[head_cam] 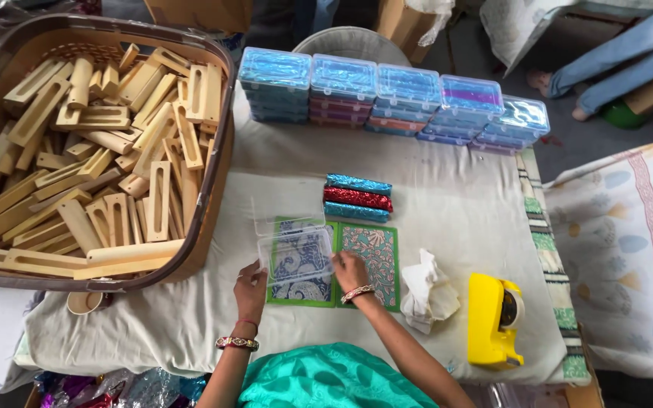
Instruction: Packing small colorful foil rolls into cases and cleaning wooden blocks with a cloth.
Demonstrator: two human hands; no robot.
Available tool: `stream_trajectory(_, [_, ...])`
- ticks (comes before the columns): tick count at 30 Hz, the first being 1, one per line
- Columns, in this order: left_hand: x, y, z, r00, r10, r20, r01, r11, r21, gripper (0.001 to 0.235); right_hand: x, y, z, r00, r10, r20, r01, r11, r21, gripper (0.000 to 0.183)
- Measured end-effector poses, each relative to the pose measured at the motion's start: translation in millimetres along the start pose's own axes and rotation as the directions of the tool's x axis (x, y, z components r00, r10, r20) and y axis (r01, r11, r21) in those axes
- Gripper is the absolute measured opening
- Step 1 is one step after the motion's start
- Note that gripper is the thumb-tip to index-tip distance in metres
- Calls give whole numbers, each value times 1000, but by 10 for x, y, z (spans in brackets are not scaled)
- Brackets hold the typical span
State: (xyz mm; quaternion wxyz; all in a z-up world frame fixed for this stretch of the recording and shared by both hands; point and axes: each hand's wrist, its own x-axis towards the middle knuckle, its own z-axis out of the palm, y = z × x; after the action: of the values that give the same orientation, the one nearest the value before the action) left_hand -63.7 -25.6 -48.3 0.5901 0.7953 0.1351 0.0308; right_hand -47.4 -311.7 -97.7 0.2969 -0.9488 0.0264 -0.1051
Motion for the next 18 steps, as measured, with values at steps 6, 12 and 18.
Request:
stream_trajectory(6, [89, -33, -54, 994, -93, 56, 96, 995, -37, 42, 782, -59, -726, 994, 75, -81, -92, 968, -233, 36])
stream_trajectory(12, [56, 76, -144, 985, -129, 119, 146, 978, -152, 46, 1050, -165, -977, 998, -49, 32, 58, 908, -414, 41])
stream_trajectory(18, [31, 153, -177, 980, -143, 136, 166, 970, -179, 46, 1024, 1, -873, 994, -106, 40, 113, 889, -444, 32])
